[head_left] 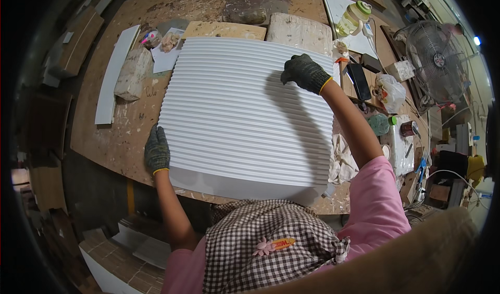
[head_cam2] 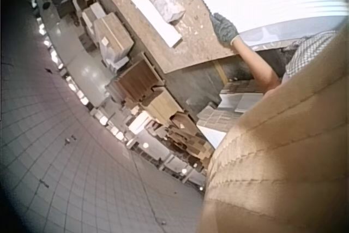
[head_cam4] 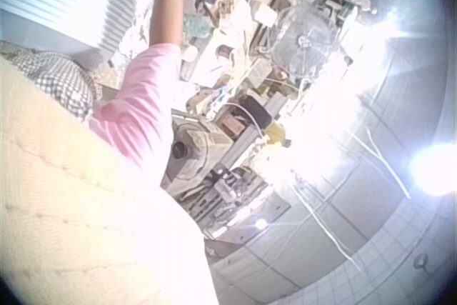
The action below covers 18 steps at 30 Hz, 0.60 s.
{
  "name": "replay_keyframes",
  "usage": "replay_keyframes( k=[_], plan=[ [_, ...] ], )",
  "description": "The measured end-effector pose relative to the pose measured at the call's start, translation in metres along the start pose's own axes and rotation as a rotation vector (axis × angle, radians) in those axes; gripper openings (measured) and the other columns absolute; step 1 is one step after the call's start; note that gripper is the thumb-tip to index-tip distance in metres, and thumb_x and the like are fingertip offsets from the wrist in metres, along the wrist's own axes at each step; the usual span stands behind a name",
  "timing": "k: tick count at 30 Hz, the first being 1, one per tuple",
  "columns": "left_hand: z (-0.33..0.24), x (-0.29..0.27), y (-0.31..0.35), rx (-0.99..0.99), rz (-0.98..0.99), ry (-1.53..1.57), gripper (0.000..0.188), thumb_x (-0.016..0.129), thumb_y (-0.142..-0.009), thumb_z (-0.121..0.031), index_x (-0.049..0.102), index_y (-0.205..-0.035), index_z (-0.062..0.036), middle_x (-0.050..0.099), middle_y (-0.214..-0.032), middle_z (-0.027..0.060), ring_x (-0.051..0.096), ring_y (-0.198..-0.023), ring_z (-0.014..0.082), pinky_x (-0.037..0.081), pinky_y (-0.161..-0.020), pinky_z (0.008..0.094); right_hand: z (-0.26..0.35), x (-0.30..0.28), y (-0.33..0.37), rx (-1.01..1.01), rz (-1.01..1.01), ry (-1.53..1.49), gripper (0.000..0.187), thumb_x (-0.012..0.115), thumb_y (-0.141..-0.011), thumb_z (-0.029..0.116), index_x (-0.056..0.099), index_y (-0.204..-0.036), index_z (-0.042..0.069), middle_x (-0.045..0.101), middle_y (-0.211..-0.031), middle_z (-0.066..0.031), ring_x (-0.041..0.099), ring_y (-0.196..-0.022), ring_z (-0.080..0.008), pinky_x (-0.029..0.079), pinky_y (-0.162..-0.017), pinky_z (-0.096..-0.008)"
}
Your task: The person wipes a corrugated white furniture panel with a cloth, cleaning the grooves and the flat surface.
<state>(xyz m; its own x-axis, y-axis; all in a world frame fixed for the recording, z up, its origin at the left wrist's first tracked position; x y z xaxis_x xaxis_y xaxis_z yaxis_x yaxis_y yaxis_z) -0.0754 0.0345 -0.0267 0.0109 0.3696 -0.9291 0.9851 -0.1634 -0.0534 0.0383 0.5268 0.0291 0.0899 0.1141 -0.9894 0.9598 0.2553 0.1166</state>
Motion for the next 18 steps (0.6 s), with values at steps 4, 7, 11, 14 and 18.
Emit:
replay_keyframes(
  k=[4, 7, 11, 14, 18],
  plan=[
    [0.006, 0.003, 0.000, -0.003, 0.003, -0.048, 0.053, 0.036, -0.106, -0.046, 0.058, -0.139, -0.0095, 0.064, -0.132, 0.0213, 0.061, -0.118, 0.0414, 0.048, -0.100, 0.0481, 0.006, -0.005, -0.001, -0.028, -0.052, 0.002, 0.018, 0.067, -0.088, 0.016, 0.078, -0.089, 0.030, 0.071, -0.093, 0.0003, 0.068, -0.097, -0.0253, 0.053, -0.080, -0.0420],
    [0.001, 0.003, -0.001, 0.008, 0.000, -0.043, 0.053, 0.036, -0.106, -0.046, 0.058, -0.139, -0.0097, 0.064, -0.132, 0.0209, 0.060, -0.118, 0.0408, 0.048, -0.100, 0.0477, -0.002, 0.001, 0.002, -0.007, -0.044, -0.005, 0.018, 0.067, -0.087, 0.015, 0.078, -0.090, 0.030, 0.071, -0.095, -0.0003, 0.068, -0.096, -0.0260, 0.053, -0.080, -0.0413],
    [0.004, 0.004, -0.002, 0.027, -0.014, -0.038, 0.054, 0.036, -0.106, -0.047, 0.058, -0.139, -0.0101, 0.064, -0.132, 0.0201, 0.060, -0.118, 0.0406, 0.048, -0.100, 0.0474, -0.016, 0.004, 0.012, -0.015, 0.016, 0.053, 0.016, 0.066, -0.089, 0.019, 0.077, -0.090, 0.030, 0.071, -0.097, -0.0011, 0.068, -0.096, -0.0257, 0.054, -0.080, -0.0403],
    [0.007, 0.004, -0.001, -0.004, 0.005, -0.048, 0.054, 0.036, -0.106, -0.047, 0.058, -0.138, -0.0100, 0.064, -0.132, 0.0197, 0.060, -0.119, 0.0405, 0.048, -0.100, 0.0474, -0.008, -0.009, 0.011, 0.031, -0.125, -0.209, 0.015, 0.066, -0.089, 0.020, 0.077, -0.092, 0.030, 0.071, -0.098, -0.0017, 0.068, -0.098, -0.0263, 0.054, -0.080, -0.0407],
    [0.003, 0.003, -0.001, 0.021, -0.008, -0.051, 0.054, 0.036, -0.106, -0.047, 0.059, -0.138, -0.0098, 0.064, -0.132, 0.0199, 0.060, -0.119, 0.0406, 0.048, -0.100, 0.0475, 0.005, -0.007, 0.000, -0.028, -0.055, -0.128, 0.015, 0.067, -0.088, 0.019, 0.077, -0.092, 0.030, 0.072, -0.097, -0.0023, 0.068, -0.099, -0.0271, 0.054, -0.081, -0.0409]
  ],
)
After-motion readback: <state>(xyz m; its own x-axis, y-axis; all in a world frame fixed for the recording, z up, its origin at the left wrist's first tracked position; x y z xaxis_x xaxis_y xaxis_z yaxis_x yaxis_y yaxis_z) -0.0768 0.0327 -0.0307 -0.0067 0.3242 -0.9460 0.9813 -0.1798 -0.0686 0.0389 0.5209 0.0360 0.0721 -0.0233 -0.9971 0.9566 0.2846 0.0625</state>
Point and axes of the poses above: each hand's wrist, its own y-axis away from the middle knuckle, its own x-axis out of the palm, z = x × y, the point moved 5 cm from there along -y, towards the middle knuckle
